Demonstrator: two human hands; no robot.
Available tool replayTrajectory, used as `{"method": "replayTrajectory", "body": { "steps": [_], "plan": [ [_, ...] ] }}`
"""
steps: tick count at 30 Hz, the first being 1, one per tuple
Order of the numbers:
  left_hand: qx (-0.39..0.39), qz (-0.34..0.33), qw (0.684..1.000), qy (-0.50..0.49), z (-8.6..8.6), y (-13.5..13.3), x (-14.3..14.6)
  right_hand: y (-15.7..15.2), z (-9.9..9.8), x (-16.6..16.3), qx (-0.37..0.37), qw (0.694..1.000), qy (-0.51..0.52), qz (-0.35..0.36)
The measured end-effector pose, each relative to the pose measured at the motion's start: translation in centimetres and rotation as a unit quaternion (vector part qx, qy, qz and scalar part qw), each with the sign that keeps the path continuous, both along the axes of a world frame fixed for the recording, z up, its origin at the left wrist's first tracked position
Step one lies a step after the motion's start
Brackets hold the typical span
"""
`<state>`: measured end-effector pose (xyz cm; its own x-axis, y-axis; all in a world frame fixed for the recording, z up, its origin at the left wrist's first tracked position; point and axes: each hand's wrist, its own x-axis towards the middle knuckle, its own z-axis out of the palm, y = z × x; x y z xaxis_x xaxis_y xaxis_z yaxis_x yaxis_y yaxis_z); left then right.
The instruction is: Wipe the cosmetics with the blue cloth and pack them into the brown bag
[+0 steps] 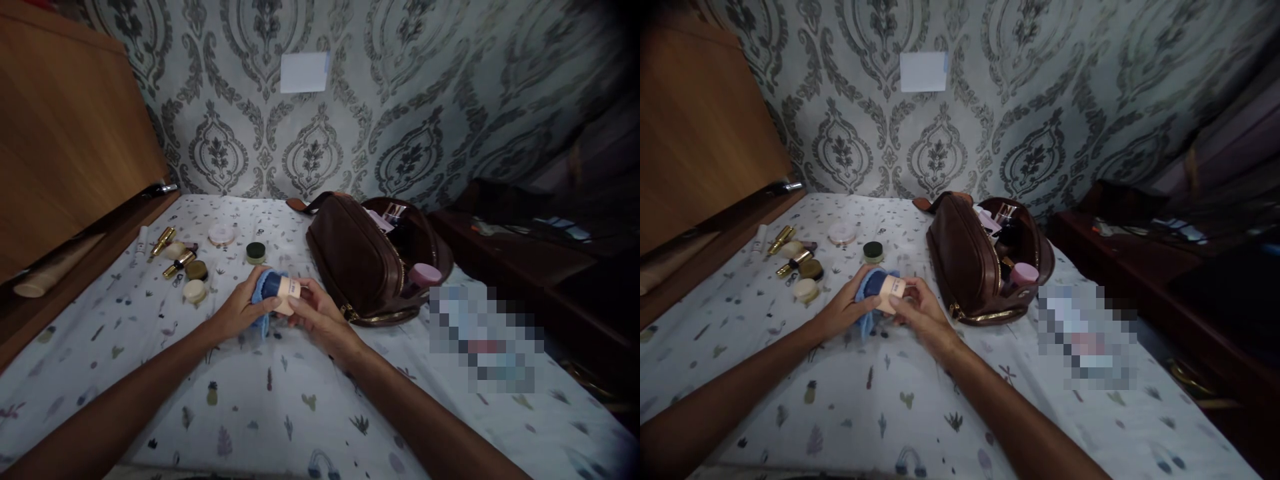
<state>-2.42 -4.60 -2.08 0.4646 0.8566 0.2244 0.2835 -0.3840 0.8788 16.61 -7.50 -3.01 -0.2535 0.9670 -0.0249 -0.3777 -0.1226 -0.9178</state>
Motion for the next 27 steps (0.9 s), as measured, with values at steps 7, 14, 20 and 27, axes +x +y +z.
{"method": "replayTrajectory", "body": {
  "steps": [7,14,20,27],
  "plan": [
    [0.034,-0.049,0.998,-0.008,0.2,0.0,0.0,0.1,-0.2,0.1,-0.048,0.997,-0.020,0.061],
    [0.055,-0.042,0.997,0.025,0.0,-0.2,0.1,0.6,-1.1,0.3,-0.152,0.973,-0.025,0.175],
    [0.011,0.015,0.998,0.065,-0.2,-0.1,0.2,1.3,-1.8,0.5,-0.149,0.973,0.034,0.174],
    [0.066,0.054,0.981,0.174,-0.8,0.7,-0.7,1.0,-0.8,0.3,-0.060,0.992,0.107,0.038]
  ]
}}
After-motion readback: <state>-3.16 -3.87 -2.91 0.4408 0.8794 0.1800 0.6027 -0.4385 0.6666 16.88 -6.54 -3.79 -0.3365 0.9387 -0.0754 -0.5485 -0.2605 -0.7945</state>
